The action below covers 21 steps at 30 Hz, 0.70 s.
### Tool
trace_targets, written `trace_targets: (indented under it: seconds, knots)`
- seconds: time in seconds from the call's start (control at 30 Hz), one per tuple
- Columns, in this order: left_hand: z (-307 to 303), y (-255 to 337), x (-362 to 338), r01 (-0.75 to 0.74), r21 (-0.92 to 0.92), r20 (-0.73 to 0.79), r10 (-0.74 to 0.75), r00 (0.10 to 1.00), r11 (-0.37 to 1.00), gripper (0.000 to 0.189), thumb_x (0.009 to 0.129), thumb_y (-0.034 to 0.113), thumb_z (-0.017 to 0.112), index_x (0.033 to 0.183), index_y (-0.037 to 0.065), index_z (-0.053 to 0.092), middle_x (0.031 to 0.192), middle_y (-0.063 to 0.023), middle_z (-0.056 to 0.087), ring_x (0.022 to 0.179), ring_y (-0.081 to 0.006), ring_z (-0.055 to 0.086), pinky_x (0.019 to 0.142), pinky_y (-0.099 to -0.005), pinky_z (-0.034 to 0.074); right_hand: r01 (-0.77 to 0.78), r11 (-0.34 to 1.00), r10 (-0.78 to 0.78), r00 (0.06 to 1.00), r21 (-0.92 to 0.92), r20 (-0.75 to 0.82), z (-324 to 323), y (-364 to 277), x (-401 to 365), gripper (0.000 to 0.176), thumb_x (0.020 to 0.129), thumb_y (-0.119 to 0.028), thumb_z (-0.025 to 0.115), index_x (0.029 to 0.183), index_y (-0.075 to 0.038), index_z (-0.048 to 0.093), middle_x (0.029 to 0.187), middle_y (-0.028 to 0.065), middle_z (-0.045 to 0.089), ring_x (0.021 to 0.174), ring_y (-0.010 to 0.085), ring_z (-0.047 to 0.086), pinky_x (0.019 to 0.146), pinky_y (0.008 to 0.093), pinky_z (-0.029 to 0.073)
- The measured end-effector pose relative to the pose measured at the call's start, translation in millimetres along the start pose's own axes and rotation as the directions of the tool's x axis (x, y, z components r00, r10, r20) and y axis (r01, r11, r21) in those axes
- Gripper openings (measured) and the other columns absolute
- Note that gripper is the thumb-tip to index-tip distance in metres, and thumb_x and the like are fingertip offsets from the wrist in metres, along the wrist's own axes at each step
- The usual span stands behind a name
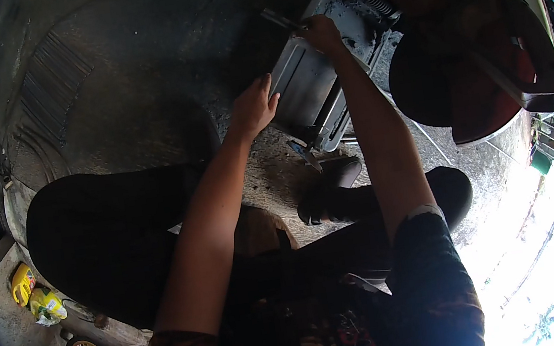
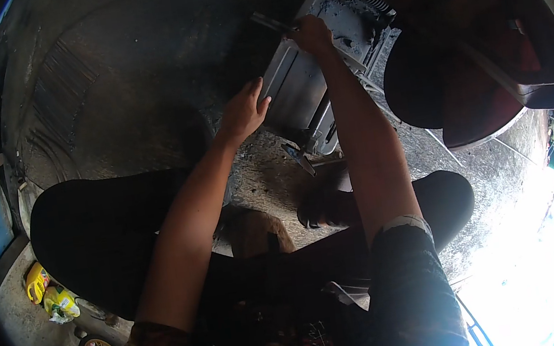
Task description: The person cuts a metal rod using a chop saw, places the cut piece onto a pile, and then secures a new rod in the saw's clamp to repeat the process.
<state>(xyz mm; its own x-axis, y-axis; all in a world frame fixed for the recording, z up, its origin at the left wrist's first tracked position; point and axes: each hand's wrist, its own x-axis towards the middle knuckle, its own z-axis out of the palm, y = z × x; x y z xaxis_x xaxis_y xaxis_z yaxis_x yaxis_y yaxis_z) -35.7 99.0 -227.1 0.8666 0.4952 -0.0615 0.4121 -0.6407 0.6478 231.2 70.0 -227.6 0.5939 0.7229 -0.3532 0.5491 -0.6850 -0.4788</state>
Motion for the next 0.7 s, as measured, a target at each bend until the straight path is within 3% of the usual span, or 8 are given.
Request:
trace_targets:
  seconds: [0.1, 0.47, 0.7]
  knots:
    - [-3, 2, 1, 0.017, 0.018, 0.027, -0.017, 0.999, 1.0, 0.049, 0.09, 0.029, 0.059, 0.127, -0.001, 0.05, 0.12, -0.019, 0.058, 0.102, -0.0356, 0.062, 0.085, -0.0396, 0.052, 0.044, 0.996, -0.048, 0.997, -0.073, -0.061, 4, 1, 2, 0.041, 0.069, -0.044, 0.075, 0.102, -0.02, 0.074, 0.093, 0.0108, 0.07, 0.091, 0.0277, 0.068, 0.081, 0.044, 0.051]
    - [-4, 2, -1, 0.004, 0.006, 0.054, -0.005, 0.999, 1.0, 0.053, 0.091, 0.03, 0.059, 0.13, -0.003, 0.045, 0.122, -0.0212, 0.056, 0.104, -0.0378, 0.06, 0.086, -0.0412, 0.052, -0.101, 0.994, 0.102, 0.995, -0.033, 0.024, -5, -14, -5, 0.048, 0.07, -0.045, 0.074, 0.112, -0.022, 0.07, 0.104, 0.0104, 0.069, 0.101, 0.0276, 0.065, 0.088, 0.043, 0.05]
    - [-5, 3, -6, 0.014, 0.022, 0.063, -0.016, 0.998, 1.0, 0.054, 0.091, 0.03, 0.058, 0.13, -0.005, 0.043, 0.123, -0.0235, 0.054, 0.106, -0.0396, 0.058, 0.087, -0.043, 0.051, -0.026, 1.0, 0.027, 0.997, 0.006, -0.077, 4, -7, -1, 0.041, 0.074, -0.04, 0.071, 0.11, -0.023, 0.07, 0.106, 0.0084, 0.069, 0.102, 0.0289, 0.064, 0.088, 0.0445, 0.049]
